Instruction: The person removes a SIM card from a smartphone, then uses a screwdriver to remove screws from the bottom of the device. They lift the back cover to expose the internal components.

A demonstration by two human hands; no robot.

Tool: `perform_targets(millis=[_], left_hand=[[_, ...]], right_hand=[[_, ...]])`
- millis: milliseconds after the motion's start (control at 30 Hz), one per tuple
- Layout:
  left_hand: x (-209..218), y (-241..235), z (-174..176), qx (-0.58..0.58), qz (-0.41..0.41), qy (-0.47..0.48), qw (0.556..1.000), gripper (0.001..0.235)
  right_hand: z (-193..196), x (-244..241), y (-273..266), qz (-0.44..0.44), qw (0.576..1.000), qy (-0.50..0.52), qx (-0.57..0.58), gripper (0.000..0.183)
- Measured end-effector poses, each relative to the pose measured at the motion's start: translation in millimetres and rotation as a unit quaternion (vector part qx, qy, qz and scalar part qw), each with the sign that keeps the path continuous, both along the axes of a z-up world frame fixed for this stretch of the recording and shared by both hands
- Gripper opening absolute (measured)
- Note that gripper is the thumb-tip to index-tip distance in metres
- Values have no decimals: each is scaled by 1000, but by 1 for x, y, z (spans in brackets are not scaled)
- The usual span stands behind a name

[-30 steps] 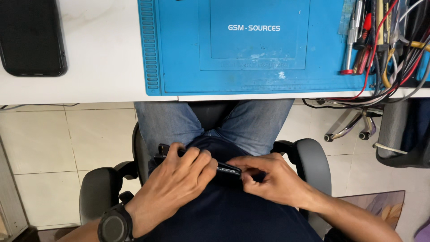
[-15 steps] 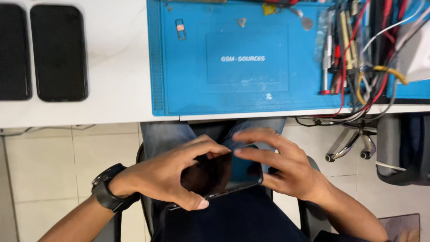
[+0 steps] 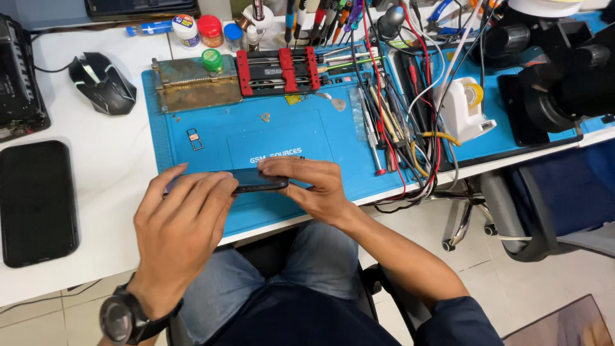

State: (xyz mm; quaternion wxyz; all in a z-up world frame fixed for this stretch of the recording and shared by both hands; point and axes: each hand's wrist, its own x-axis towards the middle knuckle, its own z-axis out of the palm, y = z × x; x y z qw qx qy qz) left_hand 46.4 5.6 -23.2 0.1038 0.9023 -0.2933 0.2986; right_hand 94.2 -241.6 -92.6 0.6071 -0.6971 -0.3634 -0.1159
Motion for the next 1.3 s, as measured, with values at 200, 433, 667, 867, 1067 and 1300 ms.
perform_targets(millis=[200,433,667,867,1067,1300], left_hand=[[-3,-16,-34,-106,43,16,993,9],[-2,-26,-40,-111,73,36,990,13],[0,-38,-47,-101,69,65,990,16],[-5,-34,-56,-146,52,46,987,11],[-18,-20,-50,-151,46,70,985,12],[-18,-20,-58,-119,56,60,989,14]], right_hand=[[-16,7,3,1,994,113,9,23],[-22,13,-6,24,992,122,-29,27],[-3,8,-33,-22,979,106,-175,39],[69,23,-145,-194,963,113,-148,20],[74,87,-193,-254,935,112,-222,34],[6,166,-225,-246,864,80,-432,34]])
